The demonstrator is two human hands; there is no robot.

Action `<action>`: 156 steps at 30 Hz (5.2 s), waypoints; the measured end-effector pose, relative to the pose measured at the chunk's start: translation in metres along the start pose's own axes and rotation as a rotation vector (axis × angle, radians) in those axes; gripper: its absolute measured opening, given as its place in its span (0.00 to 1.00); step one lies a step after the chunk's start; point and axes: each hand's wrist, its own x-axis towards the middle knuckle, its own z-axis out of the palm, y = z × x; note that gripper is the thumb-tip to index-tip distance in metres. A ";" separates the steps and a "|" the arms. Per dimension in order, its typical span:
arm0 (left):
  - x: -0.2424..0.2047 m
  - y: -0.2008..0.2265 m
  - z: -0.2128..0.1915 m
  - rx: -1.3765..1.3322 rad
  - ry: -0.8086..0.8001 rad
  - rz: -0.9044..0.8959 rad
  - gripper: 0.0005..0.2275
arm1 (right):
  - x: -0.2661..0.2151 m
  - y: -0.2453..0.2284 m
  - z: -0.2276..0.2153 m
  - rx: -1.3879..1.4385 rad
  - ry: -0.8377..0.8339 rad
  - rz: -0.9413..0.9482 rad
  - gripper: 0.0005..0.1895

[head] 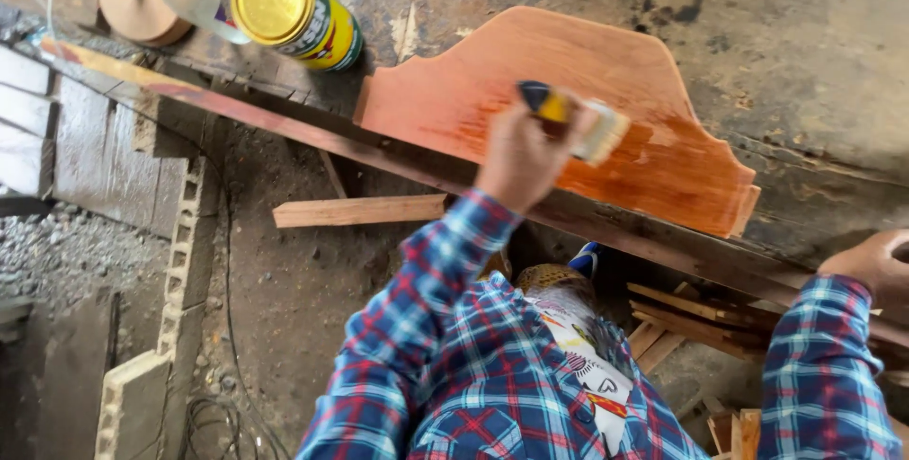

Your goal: Applying wood stain to decorative wooden panels using a paintbrush at a natural pace

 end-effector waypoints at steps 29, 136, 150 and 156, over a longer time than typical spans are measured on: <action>0.045 0.007 0.095 0.091 -0.207 -0.015 0.06 | 0.041 -0.108 -0.114 0.393 -0.220 -0.083 0.11; -0.033 0.027 0.017 0.001 0.041 0.015 0.05 | 0.035 -0.092 -0.093 0.263 -0.117 -0.140 0.09; -0.050 -0.039 -0.012 0.127 0.026 0.016 0.07 | 0.010 -0.236 -0.210 0.756 -0.610 -0.174 0.14; -0.034 -0.046 -0.146 0.333 0.395 -0.002 0.06 | -0.012 -0.263 -0.216 0.883 -0.702 -0.066 0.12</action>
